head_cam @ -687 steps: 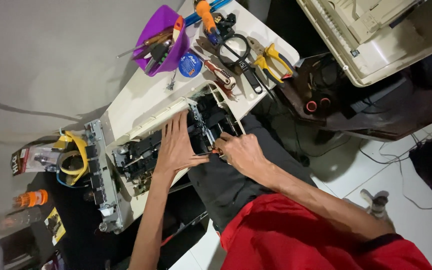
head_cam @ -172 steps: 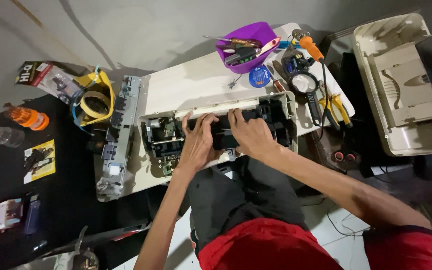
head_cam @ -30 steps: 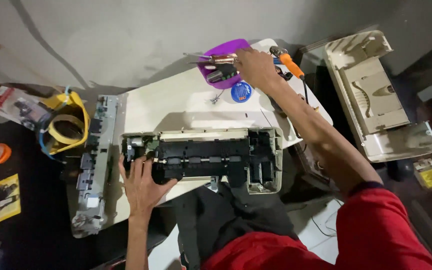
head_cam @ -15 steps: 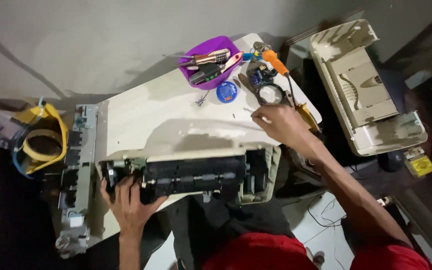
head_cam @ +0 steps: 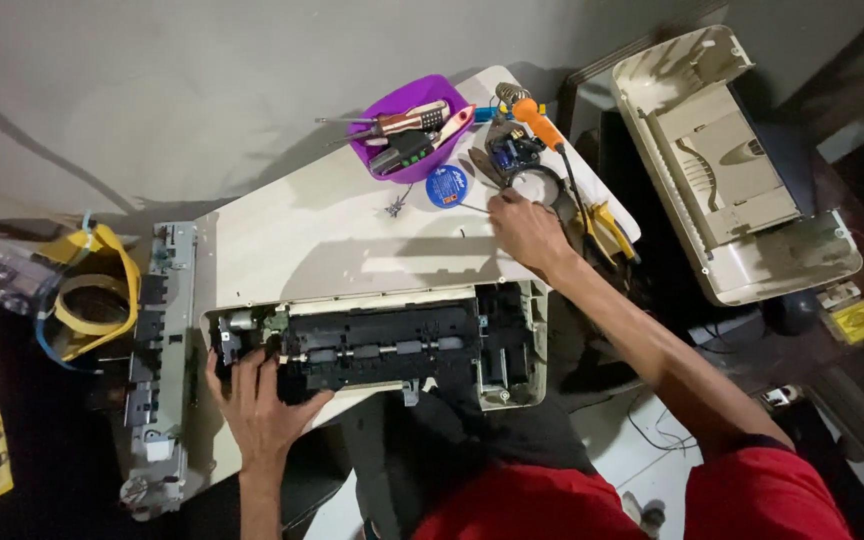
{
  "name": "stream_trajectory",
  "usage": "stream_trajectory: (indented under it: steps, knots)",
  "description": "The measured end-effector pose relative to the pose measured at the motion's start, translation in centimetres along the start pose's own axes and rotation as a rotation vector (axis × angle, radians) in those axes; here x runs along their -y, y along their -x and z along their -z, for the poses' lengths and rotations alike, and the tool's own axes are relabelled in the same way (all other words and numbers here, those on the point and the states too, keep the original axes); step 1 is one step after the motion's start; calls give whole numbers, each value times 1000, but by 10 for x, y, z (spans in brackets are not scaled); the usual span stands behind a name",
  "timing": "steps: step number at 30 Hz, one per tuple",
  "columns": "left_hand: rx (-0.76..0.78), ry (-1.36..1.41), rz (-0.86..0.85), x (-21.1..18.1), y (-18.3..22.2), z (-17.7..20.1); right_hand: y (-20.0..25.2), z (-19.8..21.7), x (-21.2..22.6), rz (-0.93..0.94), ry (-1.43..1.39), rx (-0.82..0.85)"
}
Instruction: Reassembling the internal components and fuser assembly of a printer on a repair bench.
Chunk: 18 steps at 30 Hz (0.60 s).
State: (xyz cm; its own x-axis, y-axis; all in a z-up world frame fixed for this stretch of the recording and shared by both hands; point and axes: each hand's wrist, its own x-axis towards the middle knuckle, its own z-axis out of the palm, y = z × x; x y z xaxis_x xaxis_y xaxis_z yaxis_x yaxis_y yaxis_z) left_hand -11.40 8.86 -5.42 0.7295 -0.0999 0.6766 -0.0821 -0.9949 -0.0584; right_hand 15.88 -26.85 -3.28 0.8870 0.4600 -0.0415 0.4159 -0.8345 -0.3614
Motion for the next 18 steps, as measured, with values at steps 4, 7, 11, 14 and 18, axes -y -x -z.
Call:
stream_trajectory:
  steps: [4, 7, 11, 14, 18]
  knots:
    - [30, -26, 27, 0, -1, 0, -25, -24, -9, 142, -62, 14]
    - [23, -5, 36, 2, -1, -4, -45, -41, -21, 306, -97, -18]
    - [10, 35, 136, -6, -4, -1, -45, -23, -17, 47, -54, -26]
    - [22, 47, 178, -12, -10, -2, -36, 13, -4, 218, -174, -241]
    - [85, 90, 246, -24, -23, 0, 24, 67, 47, 409, -192, -376]
